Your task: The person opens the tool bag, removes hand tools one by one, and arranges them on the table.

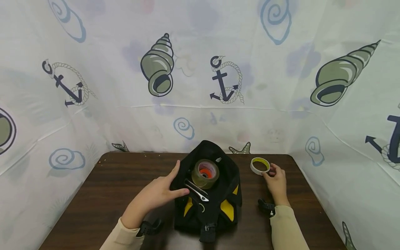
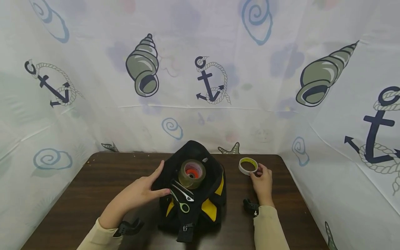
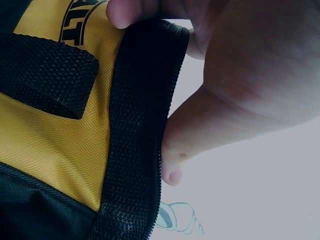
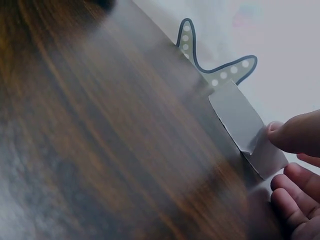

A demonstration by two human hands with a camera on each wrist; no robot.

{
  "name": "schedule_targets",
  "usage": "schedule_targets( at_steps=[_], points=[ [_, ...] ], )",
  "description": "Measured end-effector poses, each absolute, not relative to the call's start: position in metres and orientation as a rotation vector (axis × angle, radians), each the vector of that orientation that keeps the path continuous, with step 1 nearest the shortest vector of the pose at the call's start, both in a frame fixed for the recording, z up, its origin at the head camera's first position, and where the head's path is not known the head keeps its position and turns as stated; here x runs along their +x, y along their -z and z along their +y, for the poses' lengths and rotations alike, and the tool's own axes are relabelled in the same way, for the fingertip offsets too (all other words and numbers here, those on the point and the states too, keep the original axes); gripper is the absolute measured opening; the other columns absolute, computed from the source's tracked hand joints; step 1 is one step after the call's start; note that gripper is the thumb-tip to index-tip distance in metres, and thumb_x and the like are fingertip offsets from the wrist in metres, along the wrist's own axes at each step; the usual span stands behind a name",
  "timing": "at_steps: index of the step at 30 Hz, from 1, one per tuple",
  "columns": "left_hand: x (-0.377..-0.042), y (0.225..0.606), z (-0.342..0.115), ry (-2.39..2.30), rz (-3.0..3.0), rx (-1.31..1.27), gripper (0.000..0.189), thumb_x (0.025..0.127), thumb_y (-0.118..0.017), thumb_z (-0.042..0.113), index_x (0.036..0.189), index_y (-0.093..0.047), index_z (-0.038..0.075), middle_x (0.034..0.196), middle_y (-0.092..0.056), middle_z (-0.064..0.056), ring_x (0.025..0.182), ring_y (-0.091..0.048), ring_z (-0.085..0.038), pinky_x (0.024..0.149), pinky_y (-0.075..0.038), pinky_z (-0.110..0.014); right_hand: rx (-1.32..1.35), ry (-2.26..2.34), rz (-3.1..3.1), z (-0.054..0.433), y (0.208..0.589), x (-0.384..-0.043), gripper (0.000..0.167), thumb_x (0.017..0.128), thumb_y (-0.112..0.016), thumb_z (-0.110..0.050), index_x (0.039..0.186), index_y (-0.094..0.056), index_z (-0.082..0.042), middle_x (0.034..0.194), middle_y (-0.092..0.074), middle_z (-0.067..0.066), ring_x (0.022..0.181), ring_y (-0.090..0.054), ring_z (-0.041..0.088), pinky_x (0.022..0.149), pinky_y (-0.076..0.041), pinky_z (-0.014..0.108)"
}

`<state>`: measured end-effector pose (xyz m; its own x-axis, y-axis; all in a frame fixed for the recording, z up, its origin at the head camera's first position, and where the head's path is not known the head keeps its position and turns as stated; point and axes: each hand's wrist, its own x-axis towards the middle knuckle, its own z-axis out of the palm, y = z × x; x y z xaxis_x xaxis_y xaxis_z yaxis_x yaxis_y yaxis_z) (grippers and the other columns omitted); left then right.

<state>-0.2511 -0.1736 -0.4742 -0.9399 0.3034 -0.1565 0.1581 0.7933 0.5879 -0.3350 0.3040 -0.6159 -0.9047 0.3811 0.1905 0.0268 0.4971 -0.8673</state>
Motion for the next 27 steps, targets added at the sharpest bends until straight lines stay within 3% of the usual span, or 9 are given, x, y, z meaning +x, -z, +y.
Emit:
schedule_targets(
  at_steps=[18, 27],
  points=[
    [-0.251, 0.472, -0.174, -0.834, 2.760, 0.374, 0.113, 0.092, -0.067, 0.081, 0.174, 0.001, 0.045, 0.153, -0.064, -0.024, 0.130, -0.071, -0.039, 0.103, -0.057, -0.062, -0.213, -1.280, -2.237, 0.295, 0.573, -0.326, 0.044, 0.099, -0.079, -0.004, 0.140, -0.067, 0.003, 0.125, -0.065, 0.024, 0.111, -0.065, 0.036, 0.081, -0.038, -0.003],
    [-0.249, 0.472, -0.173, -0.848, 2.750, 0.370, 0.112, 0.092, -0.069, 0.080, 0.174, 0.000, 0.046, 0.152, -0.064, -0.023, 0.129, -0.072, -0.038, 0.102, -0.057, -0.062, -0.061, -1.224, -2.169, 0.277, 0.537, -0.319, 0.043, 0.095, -0.082, 0.001, 0.135, -0.070, 0.001, 0.122, -0.063, 0.020, 0.106, -0.064, 0.027, 0.080, -0.045, 0.006]
  ],
)
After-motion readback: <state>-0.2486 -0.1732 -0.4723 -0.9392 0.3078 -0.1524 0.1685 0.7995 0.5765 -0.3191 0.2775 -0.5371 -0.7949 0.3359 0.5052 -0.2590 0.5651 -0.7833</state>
